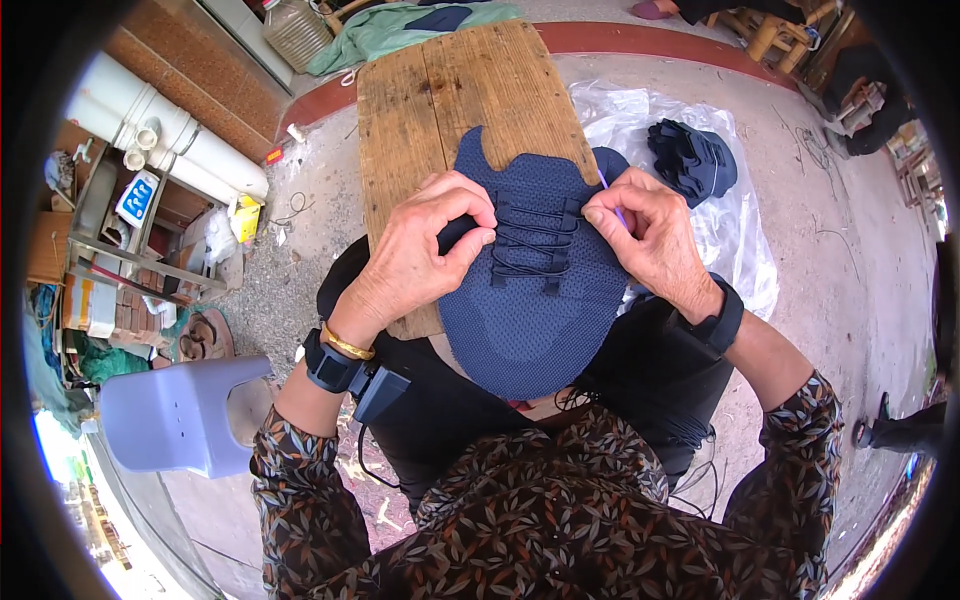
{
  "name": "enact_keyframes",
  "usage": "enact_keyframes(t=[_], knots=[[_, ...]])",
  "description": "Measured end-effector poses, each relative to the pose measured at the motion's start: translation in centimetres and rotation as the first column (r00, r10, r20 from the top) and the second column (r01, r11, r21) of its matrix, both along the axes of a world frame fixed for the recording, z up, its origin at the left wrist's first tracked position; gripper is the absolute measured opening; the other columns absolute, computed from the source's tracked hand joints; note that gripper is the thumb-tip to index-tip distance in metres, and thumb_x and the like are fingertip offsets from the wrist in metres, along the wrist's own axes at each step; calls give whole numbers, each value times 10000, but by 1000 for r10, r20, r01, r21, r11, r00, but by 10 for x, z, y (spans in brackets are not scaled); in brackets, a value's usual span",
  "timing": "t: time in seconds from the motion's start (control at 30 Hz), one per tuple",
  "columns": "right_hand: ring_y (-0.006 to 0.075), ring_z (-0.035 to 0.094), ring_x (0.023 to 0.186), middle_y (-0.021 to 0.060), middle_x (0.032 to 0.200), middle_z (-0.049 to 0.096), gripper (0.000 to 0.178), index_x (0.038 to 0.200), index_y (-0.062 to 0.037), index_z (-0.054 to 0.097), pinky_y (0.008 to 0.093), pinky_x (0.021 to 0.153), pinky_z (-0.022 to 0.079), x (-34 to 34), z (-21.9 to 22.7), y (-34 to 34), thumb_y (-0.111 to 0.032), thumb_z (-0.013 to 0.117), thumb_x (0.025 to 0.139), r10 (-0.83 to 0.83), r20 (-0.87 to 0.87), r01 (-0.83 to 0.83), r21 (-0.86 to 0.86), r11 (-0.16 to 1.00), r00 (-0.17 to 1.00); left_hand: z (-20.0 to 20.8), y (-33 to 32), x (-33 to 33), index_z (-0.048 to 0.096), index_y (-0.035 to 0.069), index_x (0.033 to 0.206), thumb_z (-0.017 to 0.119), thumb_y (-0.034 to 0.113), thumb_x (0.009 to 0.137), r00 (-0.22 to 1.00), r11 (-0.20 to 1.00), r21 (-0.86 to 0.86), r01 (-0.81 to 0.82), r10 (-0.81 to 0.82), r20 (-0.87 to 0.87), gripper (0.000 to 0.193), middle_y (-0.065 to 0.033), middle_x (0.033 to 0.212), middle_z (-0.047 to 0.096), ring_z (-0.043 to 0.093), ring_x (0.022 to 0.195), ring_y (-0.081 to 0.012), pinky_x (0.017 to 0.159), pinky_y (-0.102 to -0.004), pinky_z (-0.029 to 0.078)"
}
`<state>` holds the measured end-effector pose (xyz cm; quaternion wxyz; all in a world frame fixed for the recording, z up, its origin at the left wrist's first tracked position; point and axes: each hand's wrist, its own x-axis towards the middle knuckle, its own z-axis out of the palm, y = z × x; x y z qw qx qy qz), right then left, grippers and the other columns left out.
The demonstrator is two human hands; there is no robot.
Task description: The recorder is threading laces or cords through the eyelets of a blue shoe upper component by hand.
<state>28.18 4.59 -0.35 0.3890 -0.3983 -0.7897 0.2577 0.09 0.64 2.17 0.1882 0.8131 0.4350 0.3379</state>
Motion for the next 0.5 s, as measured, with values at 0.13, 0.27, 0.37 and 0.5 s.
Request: enact_keyframes(t=[0.13,0.27,0.37,0.5], knots=[[122,498,569,57,773,598,89,895,-31,767,306,545,421,-3,2,-1,-118,772,879,1,-7,-1,1,1000,1000,5,7,-3,646,33,919,730,28,851,991,994,-5,111,-111,-78,108,-82,950,602,604,944,-281,875,-390,496],[124,506,570,59,773,601,89,891,-29,766,302,543,425,-4,4,-2,-116,773,878,-35,10,35,-16,999,999,16,11,-1,640,22,915,737,15,840,973,987,-12,163,-163,-161,122,-95,984,591,594,980,-283,904,-392,483],[131,518,570,62,778,602,87,885,-31,759,301,540,430,-5,2,-4,-114,780,872,-26,-14,26,-9,1000,1000,18,10,3,611,26,897,695,12,850,965,985,-86,150,-165,-205,97,-105,980,543,553,1011,-303,942,-416,448],[148,532,574,69,780,600,80,886,-34,749,305,542,436,-4,3,-8,-107,777,870,-54,51,51,58,997,997,20,11,4,549,32,900,647,0,860,945,982,-109,153,-178,-274,111,-111,1021,495,506,1060,-312,988,-433,407]])
